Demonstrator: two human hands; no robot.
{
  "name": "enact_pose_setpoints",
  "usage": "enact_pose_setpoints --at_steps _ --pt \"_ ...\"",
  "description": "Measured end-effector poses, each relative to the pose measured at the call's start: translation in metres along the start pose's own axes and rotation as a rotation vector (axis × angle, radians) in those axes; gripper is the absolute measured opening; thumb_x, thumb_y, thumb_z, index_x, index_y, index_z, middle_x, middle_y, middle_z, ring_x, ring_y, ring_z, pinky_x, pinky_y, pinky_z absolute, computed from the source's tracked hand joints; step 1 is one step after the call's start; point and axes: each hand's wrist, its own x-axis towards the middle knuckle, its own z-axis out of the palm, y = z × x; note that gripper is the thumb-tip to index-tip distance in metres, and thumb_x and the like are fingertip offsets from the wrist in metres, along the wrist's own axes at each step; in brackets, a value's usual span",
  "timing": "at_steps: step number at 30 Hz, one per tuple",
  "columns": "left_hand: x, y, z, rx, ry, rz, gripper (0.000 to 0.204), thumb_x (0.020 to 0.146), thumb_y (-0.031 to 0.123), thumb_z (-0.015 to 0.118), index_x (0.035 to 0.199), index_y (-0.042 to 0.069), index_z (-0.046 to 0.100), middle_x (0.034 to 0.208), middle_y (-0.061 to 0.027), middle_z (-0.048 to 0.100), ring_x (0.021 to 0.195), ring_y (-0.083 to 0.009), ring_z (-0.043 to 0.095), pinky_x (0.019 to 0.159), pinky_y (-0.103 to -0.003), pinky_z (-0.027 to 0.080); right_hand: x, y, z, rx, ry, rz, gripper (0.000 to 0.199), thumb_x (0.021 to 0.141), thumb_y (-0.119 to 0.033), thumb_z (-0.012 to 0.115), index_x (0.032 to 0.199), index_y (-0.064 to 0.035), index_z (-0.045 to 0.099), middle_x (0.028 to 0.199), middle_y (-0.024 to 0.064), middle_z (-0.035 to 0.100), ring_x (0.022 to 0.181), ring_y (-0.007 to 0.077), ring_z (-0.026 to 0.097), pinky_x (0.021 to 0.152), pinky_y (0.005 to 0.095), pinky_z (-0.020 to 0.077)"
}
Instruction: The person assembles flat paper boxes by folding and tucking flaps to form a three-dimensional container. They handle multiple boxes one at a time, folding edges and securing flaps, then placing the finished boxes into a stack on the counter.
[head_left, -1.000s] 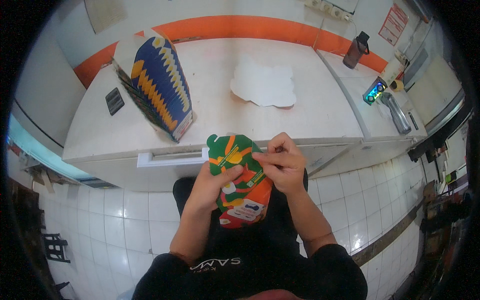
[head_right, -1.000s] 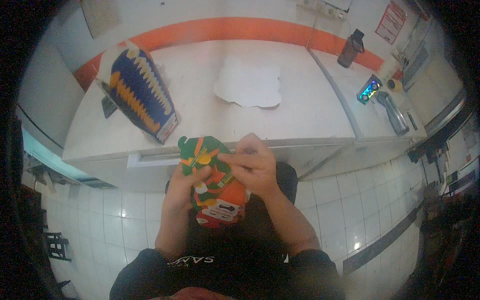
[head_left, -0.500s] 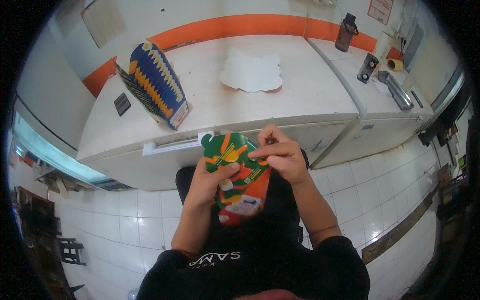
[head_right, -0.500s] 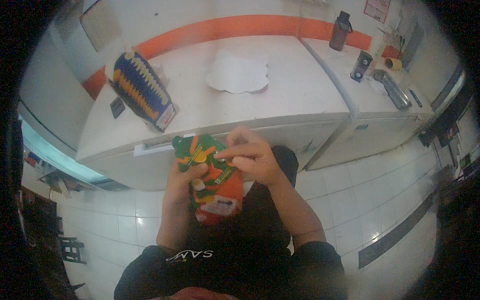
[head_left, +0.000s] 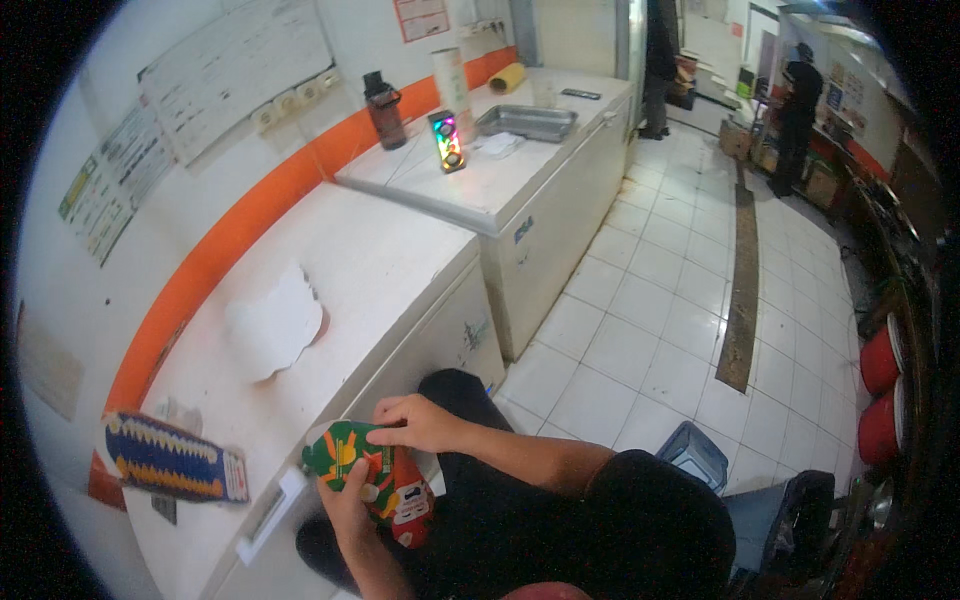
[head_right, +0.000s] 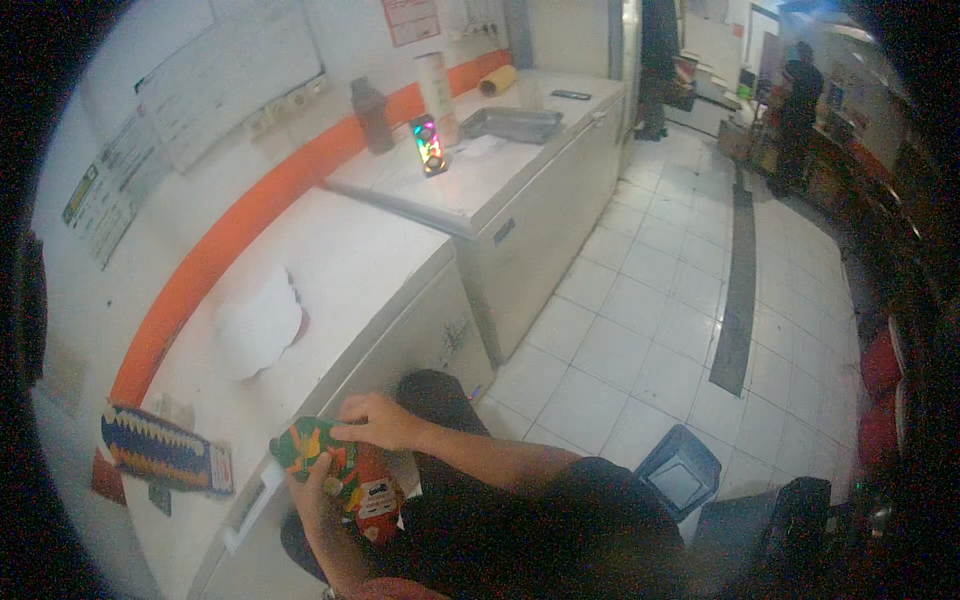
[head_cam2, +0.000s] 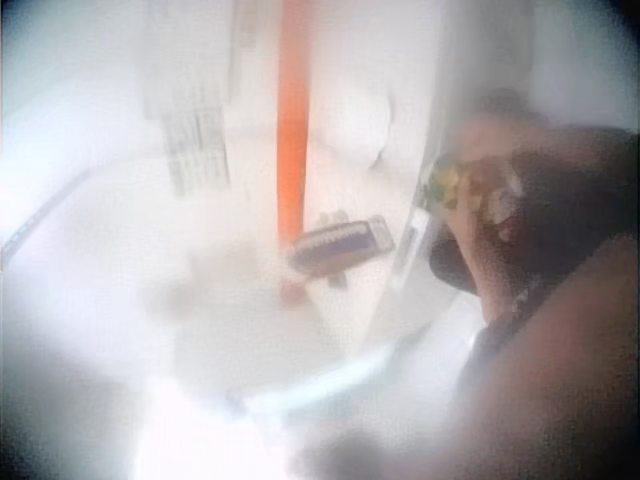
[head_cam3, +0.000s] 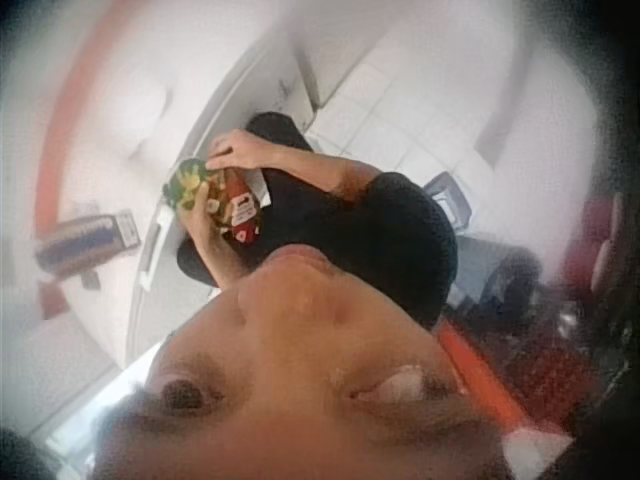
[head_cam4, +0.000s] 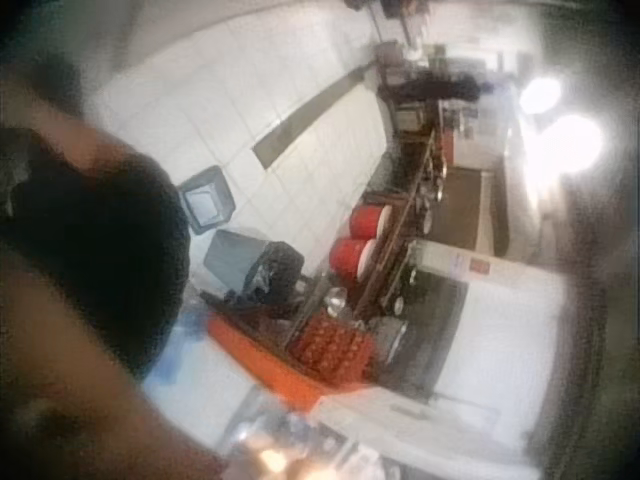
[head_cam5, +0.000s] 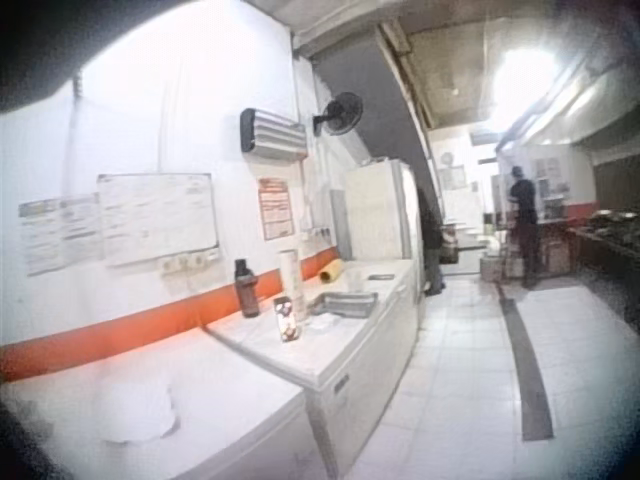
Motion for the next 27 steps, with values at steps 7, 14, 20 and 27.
enact_pose_setpoints --at_steps 7,14,20,27 --pt "0.047 0.012 0.021 0.01 -0.189 0.048 0.042 0.09 0.001 0.074 0.128 -0.002 0.058 0.115 -0.0116 0.07 0.098 -0.0209 0.07 0.086 -0.034 0.057 0.016 -0.025 -0.026 -0.073 0.091 0.097 0.041 0.091 -0.036 0.075 0.089 0.0043 0.075 0.086 0.0135 0.067 0.081 0.0225 0.063 0.074 0.0371 0.0497" --pt "0.065 0.028 0.002 0.0 -0.331 0.124 0.04 0.088 -0.001 0.076 0.125 -0.004 0.061 0.112 -0.0094 0.071 0.099 -0.0166 0.068 0.089 -0.032 0.056 0.051 -0.056 -0.022 -0.11 0.44 0.183 0.027 0.093 -0.018 0.077 0.083 0.006 0.07 0.084 0.0057 0.062 0.08 0.0125 0.057 0.07 0.0309 0.0454" --pt "0.069 0.045 -0.039 0.279 -0.165 0.116 0.025 0.093 0.007 0.073 0.114 -0.006 0.071 0.1 -0.0088 0.075 0.088 -0.0117 0.068 0.083 -0.029 0.055 0.098 -0.067 0.02 -0.408 0.656 -0.19 0.026 0.086 -0.012 0.08 0.11 -0.0023 0.078 0.117 0.0101 0.068 0.117 0.0214 0.058 0.095 0.0329 0.0474" --pt "0.065 0.043 -0.052 0.174 -0.223 0.628 0.024 0.089 0.004 0.074 0.112 -0.004 0.071 0.098 -0.0112 0.069 0.086 -0.0216 0.068 0.078 -0.03 0.052 0.088 -0.098 0.041 -0.793 -0.003 -0.425 0.046 0.077 -0.037 0.084 0.12 -0.0204 0.079 0.15 0.0038 0.058 0.15 0.034 0.032 0.12 0.0554 0.0125"
